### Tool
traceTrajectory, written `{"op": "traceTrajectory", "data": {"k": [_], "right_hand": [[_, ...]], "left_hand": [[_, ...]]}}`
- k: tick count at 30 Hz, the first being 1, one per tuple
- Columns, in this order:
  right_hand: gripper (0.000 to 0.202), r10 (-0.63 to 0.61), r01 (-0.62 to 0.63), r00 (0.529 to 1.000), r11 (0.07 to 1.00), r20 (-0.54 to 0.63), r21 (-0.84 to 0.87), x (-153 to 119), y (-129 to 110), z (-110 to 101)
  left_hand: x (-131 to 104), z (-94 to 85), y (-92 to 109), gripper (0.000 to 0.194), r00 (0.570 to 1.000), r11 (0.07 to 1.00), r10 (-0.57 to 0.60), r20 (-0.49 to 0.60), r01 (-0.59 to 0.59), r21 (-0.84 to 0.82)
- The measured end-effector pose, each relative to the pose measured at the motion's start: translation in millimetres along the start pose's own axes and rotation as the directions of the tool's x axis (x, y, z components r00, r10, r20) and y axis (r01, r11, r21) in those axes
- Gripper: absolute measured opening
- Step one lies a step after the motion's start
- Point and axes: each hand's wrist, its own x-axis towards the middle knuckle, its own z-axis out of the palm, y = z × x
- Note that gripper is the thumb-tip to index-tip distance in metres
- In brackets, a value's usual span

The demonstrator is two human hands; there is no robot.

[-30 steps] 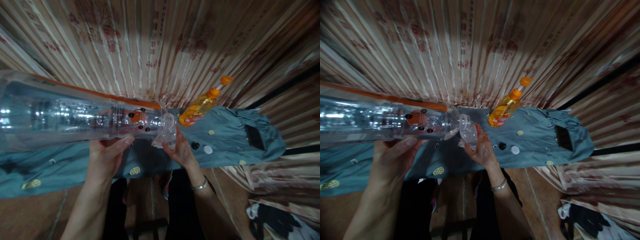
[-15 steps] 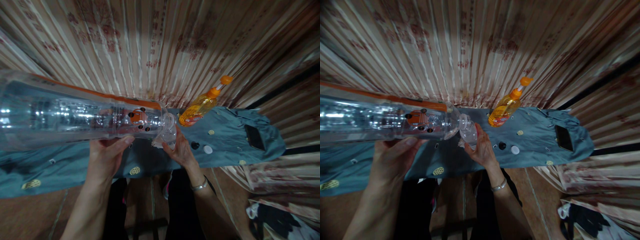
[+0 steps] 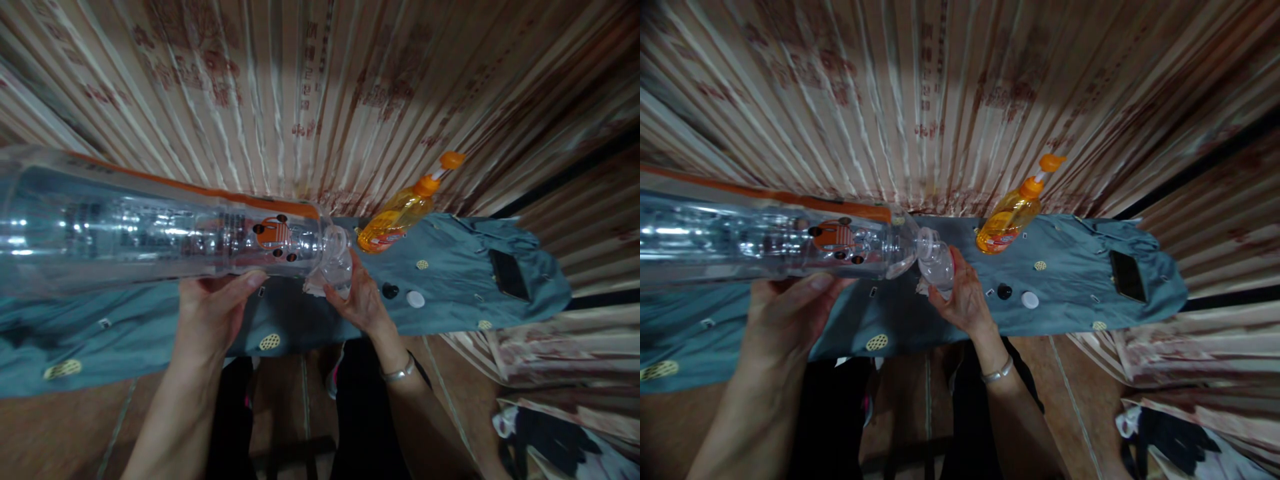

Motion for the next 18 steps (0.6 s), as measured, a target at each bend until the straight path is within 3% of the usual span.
{"op": "traceTrajectory", "data": {"k": [9,18], "right_hand": [[0.088,0.004,-0.004,1.000,1.000,-0.013,-0.015,0.4,-1.6,0.5],[0.087,0.047,-0.047,0.999,0.999,0.006,-0.021,1.3,-3.5,0.0]], "left_hand": [[1.7,0.2,-4.4,0.096,0.999,1.000,-0.022,-0.041,0.022,-0.012],[1.6,1.4,-5.2,0.088,1.000,0.999,-0.013,-0.001,0.013,-0.035]]}}
